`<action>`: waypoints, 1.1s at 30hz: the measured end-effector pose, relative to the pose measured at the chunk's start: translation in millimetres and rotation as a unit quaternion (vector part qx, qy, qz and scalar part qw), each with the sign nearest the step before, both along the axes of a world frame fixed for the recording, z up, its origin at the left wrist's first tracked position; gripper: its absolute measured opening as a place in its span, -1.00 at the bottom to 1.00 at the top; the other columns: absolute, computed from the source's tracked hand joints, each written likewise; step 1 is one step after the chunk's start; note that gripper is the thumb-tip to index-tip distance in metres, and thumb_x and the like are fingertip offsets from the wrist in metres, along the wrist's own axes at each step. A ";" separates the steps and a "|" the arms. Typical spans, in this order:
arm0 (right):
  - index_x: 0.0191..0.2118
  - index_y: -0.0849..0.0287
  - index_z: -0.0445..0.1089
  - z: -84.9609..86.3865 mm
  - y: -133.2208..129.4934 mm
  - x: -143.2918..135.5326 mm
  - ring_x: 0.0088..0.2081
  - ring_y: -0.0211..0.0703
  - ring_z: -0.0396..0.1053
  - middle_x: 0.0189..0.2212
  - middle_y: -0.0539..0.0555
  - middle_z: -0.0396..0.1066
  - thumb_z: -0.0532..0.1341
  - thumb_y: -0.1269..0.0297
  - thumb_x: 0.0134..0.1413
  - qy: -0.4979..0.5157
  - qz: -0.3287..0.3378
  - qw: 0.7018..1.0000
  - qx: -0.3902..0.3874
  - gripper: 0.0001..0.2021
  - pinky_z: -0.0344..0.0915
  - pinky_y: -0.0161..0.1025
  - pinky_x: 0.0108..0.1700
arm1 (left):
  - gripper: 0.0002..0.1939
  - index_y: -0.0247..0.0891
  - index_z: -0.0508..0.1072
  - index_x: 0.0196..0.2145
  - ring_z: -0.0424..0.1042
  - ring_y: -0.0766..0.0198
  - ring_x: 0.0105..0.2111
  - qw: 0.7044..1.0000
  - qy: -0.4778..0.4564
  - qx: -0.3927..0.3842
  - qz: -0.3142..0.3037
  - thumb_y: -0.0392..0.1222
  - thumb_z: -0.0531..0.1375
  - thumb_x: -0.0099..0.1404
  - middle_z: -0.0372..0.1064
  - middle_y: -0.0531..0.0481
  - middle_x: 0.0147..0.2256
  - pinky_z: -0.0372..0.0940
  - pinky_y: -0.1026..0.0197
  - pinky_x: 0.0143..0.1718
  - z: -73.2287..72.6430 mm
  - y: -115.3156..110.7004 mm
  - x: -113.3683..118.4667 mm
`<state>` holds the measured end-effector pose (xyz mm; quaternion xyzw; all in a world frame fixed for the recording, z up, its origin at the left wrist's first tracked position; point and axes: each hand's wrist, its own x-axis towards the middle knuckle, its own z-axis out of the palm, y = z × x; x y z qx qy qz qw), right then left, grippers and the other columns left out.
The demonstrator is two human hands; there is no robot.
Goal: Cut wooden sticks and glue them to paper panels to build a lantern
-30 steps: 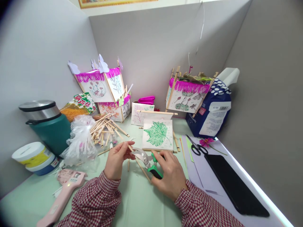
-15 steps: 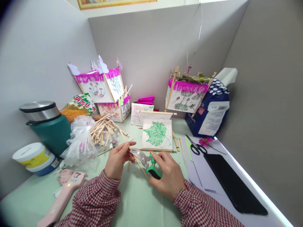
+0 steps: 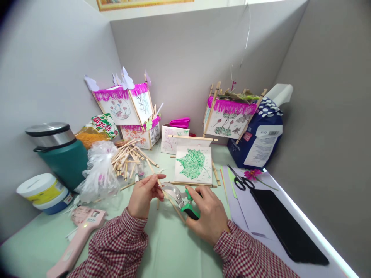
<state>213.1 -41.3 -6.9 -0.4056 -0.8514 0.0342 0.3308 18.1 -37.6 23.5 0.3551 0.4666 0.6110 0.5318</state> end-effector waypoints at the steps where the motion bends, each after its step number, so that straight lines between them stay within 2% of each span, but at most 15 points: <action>1: 0.05 0.22 0.25 -0.7 -0.2 -0.1 -0.21 -0.05 0.24 -0.24 0.16 0.24 0.16 0.39 -0.19 0.004 0.002 1.000 0.003 -0.46 0.28 -0.10 -0.22 | -0.56 -0.45 0.41 -0.30 0.26 0.36 -0.75 1.000 -0.002 0.000 -0.002 0.04 0.17 0.06 0.22 0.11 -0.75 0.23 0.30 -0.69 0.2 -0.2 -0.3; 4: 0.03 0.24 0.26 -2.2 -0.4 -0.9 -0.24 -0.06 0.25 -0.27 0.15 0.25 0.16 0.39 -0.20 0.019 0.003 1.000 0.008 -0.47 0.29 -0.12 -0.26 | -0.56 -0.46 0.40 -0.28 0.25 0.36 -0.75 1.000 -0.018 -0.001 -0.007 0.03 0.17 0.06 0.21 0.12 -0.75 0.22 0.30 -0.70 0.3 -0.7 -0.6; 11: 0.05 0.21 0.25 -2.8 0.3 -1.9 -0.25 -0.09 0.28 -0.27 0.13 0.26 0.15 0.42 -0.21 0.041 0.009 0.999 -0.023 -0.44 0.30 -0.17 -0.26 | -0.54 -0.48 0.39 -0.24 0.27 0.36 -0.73 0.999 -0.023 -0.011 -0.023 0.02 0.16 0.07 0.34 0.01 -0.65 0.23 0.30 -0.69 1.3 0.6 1.0; 16: 0.07 0.21 0.23 -3.2 0.4 -1.6 -0.22 -0.05 0.26 -0.24 0.15 0.25 0.17 0.39 -0.21 0.020 0.004 1.000 0.004 -0.42 0.29 -0.11 -0.23 | -0.56 -0.46 0.41 -0.25 0.24 0.41 -0.76 1.000 -0.006 -0.001 0.000 0.01 0.16 0.07 0.22 0.13 -0.73 0.18 0.35 -0.69 0.8 1.2 -0.1; 20: 0.08 0.22 0.23 -4.1 0.2 -1.9 -0.23 -0.04 0.25 -0.25 0.16 0.24 0.16 0.37 -0.20 0.001 -0.004 1.000 0.020 -0.42 0.28 -0.09 -0.23 | -0.56 -0.46 0.41 -0.26 0.22 0.39 -0.79 1.000 0.007 -0.005 0.001 0.02 0.15 0.09 0.20 0.15 -0.76 0.16 0.35 -0.72 -1.8 1.7 -0.5; 25: 0.03 0.24 0.27 -3.7 0.8 -3.1 -0.26 -0.06 0.26 -0.28 0.15 0.26 0.16 0.38 -0.19 0.011 -0.011 0.999 0.028 -0.47 0.29 -0.13 -0.29 | -0.54 -0.48 0.39 -0.23 0.24 0.38 -0.78 1.000 0.014 -0.017 -0.018 0.03 0.12 0.12 0.34 0.01 -0.69 0.17 0.35 -0.73 -2.2 2.4 1.5; 28: 0.04 0.22 0.25 -3.3 1.1 -3.1 -0.26 -0.07 0.27 -0.28 0.14 0.27 0.15 0.40 -0.21 0.027 -0.014 0.999 0.013 -0.45 0.30 -0.14 -0.28 | -0.51 -0.45 0.36 -0.16 0.26 0.37 -0.78 1.000 0.014 -0.015 -0.023 0.06 0.09 0.15 0.36 -0.01 -0.67 0.17 0.35 -0.74 -1.1 1.3 2.9; 31: 0.07 0.18 0.23 -4.1 1.6 -1.9 -0.23 -0.06 0.28 -0.25 0.13 0.26 0.15 0.41 -0.21 0.041 -0.017 0.999 -0.009 -0.42 0.31 -0.14 -0.25 | -0.47 -0.38 0.30 -0.06 0.21 0.39 -0.81 1.000 0.019 -0.008 -0.014 0.11 0.03 0.20 0.33 0.04 -0.70 0.07 0.39 -0.80 -0.5 -0.2 3.2; 33: 0.09 0.16 0.21 -5.2 1.9 -1.1 -0.21 -0.06 0.28 -0.23 0.13 0.26 0.16 0.41 -0.22 0.047 -0.020 0.999 -0.016 -0.40 0.31 -0.14 -0.23 | -0.46 -0.35 0.29 -0.04 0.10 0.44 -0.84 1.000 0.012 -0.004 -0.017 0.13 0.01 0.21 0.27 0.10 -0.73 -0.05 0.42 -0.84 -0.5 -1.0 3.4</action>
